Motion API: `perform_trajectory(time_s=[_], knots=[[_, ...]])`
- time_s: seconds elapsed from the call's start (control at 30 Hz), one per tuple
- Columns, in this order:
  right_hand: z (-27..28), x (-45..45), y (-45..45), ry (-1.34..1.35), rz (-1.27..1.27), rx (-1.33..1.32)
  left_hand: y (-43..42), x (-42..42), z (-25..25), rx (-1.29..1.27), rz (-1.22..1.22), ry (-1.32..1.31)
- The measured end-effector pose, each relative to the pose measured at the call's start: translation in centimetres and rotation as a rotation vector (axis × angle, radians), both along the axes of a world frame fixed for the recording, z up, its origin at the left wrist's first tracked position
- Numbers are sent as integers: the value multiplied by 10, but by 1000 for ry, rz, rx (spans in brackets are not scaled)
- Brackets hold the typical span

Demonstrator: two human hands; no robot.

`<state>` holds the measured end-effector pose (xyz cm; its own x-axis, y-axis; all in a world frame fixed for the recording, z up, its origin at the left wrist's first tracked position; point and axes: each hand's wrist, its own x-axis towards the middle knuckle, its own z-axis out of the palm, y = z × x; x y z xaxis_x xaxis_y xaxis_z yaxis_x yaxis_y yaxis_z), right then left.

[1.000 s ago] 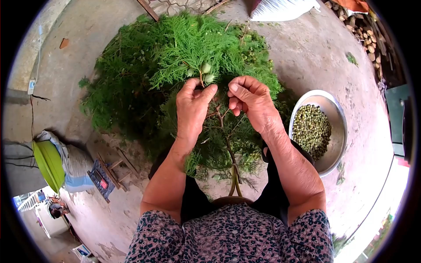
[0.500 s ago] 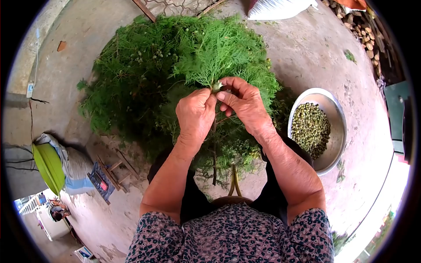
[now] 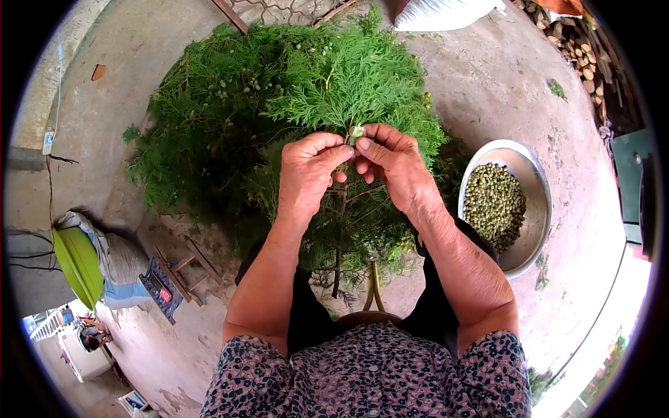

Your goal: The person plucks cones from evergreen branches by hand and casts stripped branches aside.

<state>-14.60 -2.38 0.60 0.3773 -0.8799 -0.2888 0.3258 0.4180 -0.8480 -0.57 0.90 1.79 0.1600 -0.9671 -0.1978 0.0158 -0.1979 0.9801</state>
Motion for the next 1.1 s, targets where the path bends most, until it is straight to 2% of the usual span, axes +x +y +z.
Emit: perform_trajectory(time_s=[0.37,0.53,0.63,0.97,1.03,1.1], knots=[[5,-3,0,-57,41,28,1,-5,-1,-100,34,111],[5,-1,2,-7,50,-54,0,-3,-1,-87,30,122],[7,0,1,-86,31,33,0,-1,-3,-67,70,209],[15,-3,0,-56,139,47,-2,4,-3,-42,64,394],[9,-2,1,46,157,-106,-2,2,-7,-57,79,405],[7,-1,2,86,167,-122,-1,-1,-10,-118,67,323]])
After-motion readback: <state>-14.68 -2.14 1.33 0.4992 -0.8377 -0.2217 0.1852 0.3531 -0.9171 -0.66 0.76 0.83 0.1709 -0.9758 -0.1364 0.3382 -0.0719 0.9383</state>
